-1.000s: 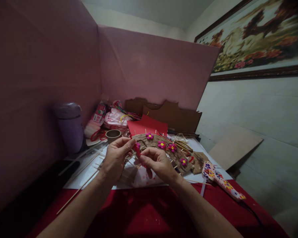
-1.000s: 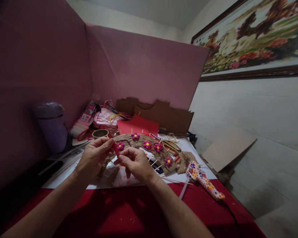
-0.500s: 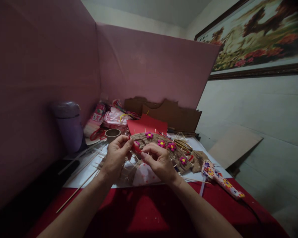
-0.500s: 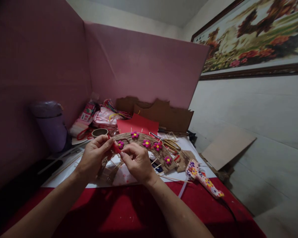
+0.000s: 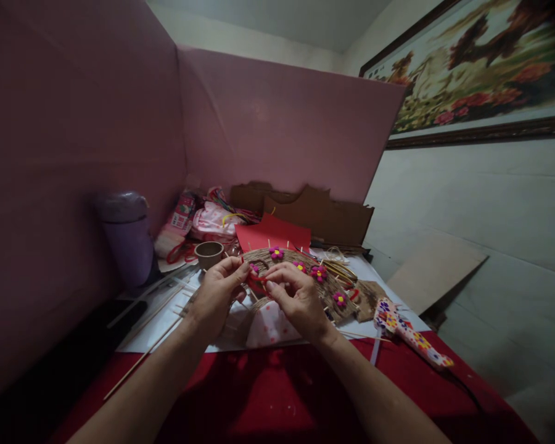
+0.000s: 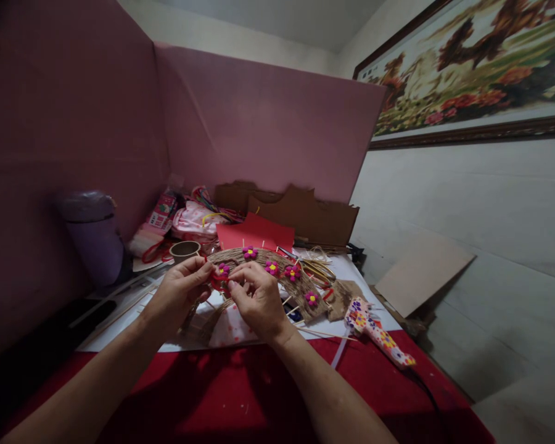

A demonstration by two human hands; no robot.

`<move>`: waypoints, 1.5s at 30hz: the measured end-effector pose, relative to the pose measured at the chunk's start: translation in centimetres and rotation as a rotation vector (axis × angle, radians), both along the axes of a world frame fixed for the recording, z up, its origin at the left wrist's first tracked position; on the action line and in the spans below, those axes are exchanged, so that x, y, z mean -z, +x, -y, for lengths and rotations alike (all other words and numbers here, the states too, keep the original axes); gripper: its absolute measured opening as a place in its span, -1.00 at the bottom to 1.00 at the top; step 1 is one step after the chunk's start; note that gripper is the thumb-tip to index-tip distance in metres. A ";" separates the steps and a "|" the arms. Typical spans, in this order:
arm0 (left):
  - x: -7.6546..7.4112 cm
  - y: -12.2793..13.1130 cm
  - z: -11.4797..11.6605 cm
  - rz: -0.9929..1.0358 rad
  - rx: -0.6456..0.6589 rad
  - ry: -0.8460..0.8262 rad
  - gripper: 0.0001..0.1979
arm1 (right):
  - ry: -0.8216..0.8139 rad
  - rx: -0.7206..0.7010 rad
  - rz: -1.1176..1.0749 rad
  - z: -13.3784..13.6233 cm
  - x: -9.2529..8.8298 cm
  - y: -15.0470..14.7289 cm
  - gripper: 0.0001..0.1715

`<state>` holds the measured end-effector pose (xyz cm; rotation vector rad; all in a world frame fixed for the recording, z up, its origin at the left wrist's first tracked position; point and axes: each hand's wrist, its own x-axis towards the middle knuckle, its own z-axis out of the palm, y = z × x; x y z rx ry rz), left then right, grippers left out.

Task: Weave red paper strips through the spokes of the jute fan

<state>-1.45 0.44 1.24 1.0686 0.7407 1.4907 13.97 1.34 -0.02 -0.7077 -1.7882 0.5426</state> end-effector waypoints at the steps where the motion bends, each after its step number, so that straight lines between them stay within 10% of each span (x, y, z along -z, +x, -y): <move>1: 0.0 0.0 0.0 -0.004 0.011 -0.015 -0.79 | 0.020 0.019 0.001 0.0 0.0 0.0 -0.87; 6: -0.1 -0.2 0.3 -0.017 0.141 -0.044 -0.81 | -0.036 0.029 -0.036 -0.3 0.0 0.1 -0.87; 14: -0.1 -0.5 -0.2 -0.047 0.262 -0.063 -0.82 | -0.630 -0.313 -0.457 -0.6 -0.7 0.4 -0.83; 30: 0.0 -0.8 0.1 -0.199 0.497 -0.253 -0.74 | -0.641 -0.297 -0.792 -1.8 -1.1 1.3 -0.74; 37: 0.2 -1.2 -0.6 -0.143 0.438 -0.231 -0.77 | -0.900 -0.485 -0.907 -2.2 -1.2 2.2 -0.80; 45: 0.0 -0.9 -0.3 -0.162 0.404 -0.232 -0.80 | -0.773 -0.727 -0.897 -1.4 -1.7 2.0 -0.89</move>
